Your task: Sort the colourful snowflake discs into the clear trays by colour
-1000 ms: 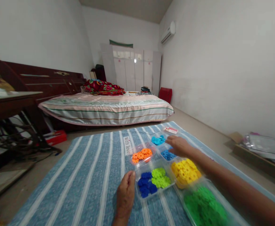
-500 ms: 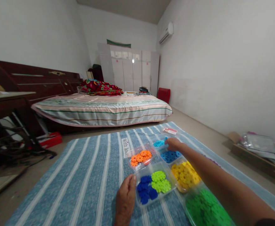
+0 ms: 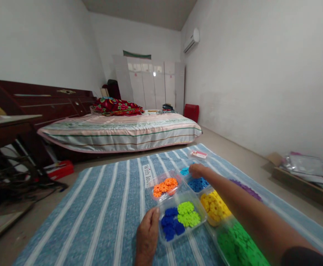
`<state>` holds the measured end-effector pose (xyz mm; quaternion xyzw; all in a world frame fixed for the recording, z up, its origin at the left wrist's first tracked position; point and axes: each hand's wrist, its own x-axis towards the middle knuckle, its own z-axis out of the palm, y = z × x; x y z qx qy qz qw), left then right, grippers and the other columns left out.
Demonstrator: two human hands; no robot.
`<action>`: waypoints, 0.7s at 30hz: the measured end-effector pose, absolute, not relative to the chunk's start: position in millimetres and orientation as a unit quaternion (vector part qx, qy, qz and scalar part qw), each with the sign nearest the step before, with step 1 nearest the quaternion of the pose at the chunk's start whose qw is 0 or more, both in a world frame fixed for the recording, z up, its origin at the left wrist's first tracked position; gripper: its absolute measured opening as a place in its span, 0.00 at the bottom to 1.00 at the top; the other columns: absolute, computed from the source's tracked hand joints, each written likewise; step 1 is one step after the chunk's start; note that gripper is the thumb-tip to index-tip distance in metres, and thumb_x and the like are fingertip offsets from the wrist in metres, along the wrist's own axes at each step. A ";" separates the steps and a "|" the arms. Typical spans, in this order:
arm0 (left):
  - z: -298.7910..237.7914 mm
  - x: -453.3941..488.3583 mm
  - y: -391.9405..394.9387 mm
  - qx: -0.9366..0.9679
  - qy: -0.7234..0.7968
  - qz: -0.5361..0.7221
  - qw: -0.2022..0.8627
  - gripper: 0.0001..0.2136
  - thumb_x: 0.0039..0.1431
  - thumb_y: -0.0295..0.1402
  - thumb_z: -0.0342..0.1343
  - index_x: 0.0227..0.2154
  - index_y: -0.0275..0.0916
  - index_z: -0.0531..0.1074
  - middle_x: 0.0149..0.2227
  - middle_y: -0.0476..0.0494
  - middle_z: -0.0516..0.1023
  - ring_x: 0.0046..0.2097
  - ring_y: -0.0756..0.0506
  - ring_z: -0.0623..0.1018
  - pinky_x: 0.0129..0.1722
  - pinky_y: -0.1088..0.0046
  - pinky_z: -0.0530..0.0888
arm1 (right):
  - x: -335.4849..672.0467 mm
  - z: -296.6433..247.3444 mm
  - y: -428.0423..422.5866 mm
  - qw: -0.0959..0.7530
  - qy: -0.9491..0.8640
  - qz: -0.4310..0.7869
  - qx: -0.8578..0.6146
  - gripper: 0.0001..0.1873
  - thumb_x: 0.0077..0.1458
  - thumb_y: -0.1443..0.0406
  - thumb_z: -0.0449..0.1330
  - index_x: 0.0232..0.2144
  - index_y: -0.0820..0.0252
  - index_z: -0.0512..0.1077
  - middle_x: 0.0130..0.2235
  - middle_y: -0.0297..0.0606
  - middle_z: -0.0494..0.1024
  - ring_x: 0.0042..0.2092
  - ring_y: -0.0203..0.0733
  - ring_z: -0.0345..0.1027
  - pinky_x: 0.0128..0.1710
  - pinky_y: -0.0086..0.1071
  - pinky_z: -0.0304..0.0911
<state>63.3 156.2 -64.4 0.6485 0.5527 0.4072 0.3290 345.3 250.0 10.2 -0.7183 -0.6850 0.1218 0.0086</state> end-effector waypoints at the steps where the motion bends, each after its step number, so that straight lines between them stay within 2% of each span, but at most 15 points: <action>1: -64.4 63.4 156.5 0.650 0.552 0.406 0.329 0.18 0.56 0.49 0.44 0.31 0.43 0.73 0.30 0.49 0.79 0.36 0.45 0.78 0.38 0.74 0.72 | 345.4 13.8 247.0 -0.005 -0.686 0.116 -0.718 0.18 0.61 0.59 0.58 0.50 0.61 0.67 0.51 0.41 0.71 0.47 0.44 0.69 0.46 0.44 0.68; 3: -64.8 63.4 157.4 0.650 0.552 0.405 0.330 0.18 0.56 0.49 0.44 0.30 0.43 0.73 0.28 0.50 0.78 0.35 0.45 0.77 0.37 0.74 0.72 | 345.1 24.5 239.3 -0.034 -0.692 0.088 -0.716 0.16 0.61 0.61 0.58 0.50 0.61 0.68 0.51 0.42 0.72 0.49 0.45 0.69 0.48 0.44 0.67; 7: -65.2 63.9 159.1 0.655 0.547 0.408 0.325 0.18 0.56 0.48 0.44 0.31 0.43 0.73 0.29 0.50 0.78 0.35 0.45 0.77 0.37 0.74 0.71 | 334.5 53.5 203.5 -0.026 -0.716 0.040 -0.697 0.16 0.57 0.72 0.56 0.48 0.62 0.71 0.50 0.48 0.74 0.52 0.49 0.68 0.48 0.39 0.64; 10: -64.7 64.7 158.5 0.664 0.544 0.407 0.311 0.18 0.57 0.48 0.43 0.30 0.42 0.73 0.28 0.50 0.77 0.33 0.46 0.76 0.35 0.74 0.70 | 313.1 66.4 143.8 -0.012 -0.749 0.029 -0.662 0.15 0.56 0.70 0.56 0.46 0.59 0.72 0.48 0.46 0.75 0.49 0.48 0.70 0.46 0.35 0.63; 12: -64.3 65.5 157.5 0.667 0.541 0.408 0.310 0.18 0.58 0.48 0.43 0.29 0.42 0.72 0.26 0.50 0.76 0.32 0.46 0.75 0.34 0.75 0.69 | 294.2 60.0 91.7 0.018 -0.802 0.028 -0.596 0.11 0.56 0.68 0.56 0.41 0.58 0.73 0.42 0.42 0.78 0.43 0.43 0.72 0.41 0.31 0.62; 15: -63.6 66.8 156.6 0.665 0.539 0.414 0.309 0.18 0.59 0.48 0.42 0.28 0.42 0.71 0.26 0.51 0.75 0.32 0.47 0.74 0.34 0.75 0.69 | 264.2 17.1 17.8 0.095 -0.872 0.050 -0.478 0.05 0.55 0.66 0.56 0.32 0.57 0.73 0.32 0.36 0.77 0.33 0.37 0.70 0.33 0.28 0.58; 17: -62.8 67.8 156.5 0.663 0.541 0.419 0.302 0.18 0.59 0.48 0.42 0.26 0.42 0.70 0.24 0.51 0.73 0.31 0.47 0.73 0.33 0.75 0.68 | 246.7 -31.0 -15.9 0.145 -0.893 0.061 -0.422 0.06 0.55 0.64 0.57 0.29 0.55 0.73 0.26 0.32 0.76 0.27 0.34 0.66 0.26 0.26 0.55; 18: -62.2 68.2 156.5 0.663 0.542 0.422 0.299 0.18 0.58 0.48 0.42 0.25 0.42 0.69 0.23 0.51 0.72 0.30 0.47 0.72 0.32 0.75 0.68 | 239.4 -57.4 -26.9 0.158 -0.891 0.064 -0.421 0.08 0.56 0.66 0.55 0.27 0.55 0.73 0.23 0.30 0.74 0.24 0.33 0.63 0.23 0.27 0.52; 21: -60.6 69.1 156.2 0.663 0.542 0.424 0.296 0.18 0.58 0.47 0.42 0.23 0.42 0.67 0.21 0.52 0.70 0.29 0.47 0.72 0.31 0.75 0.67 | 224.5 -126.9 -43.0 0.242 -0.802 0.091 -0.539 0.14 0.54 0.66 0.55 0.18 0.54 0.70 0.14 0.29 0.66 0.18 0.33 0.56 0.19 0.26 0.49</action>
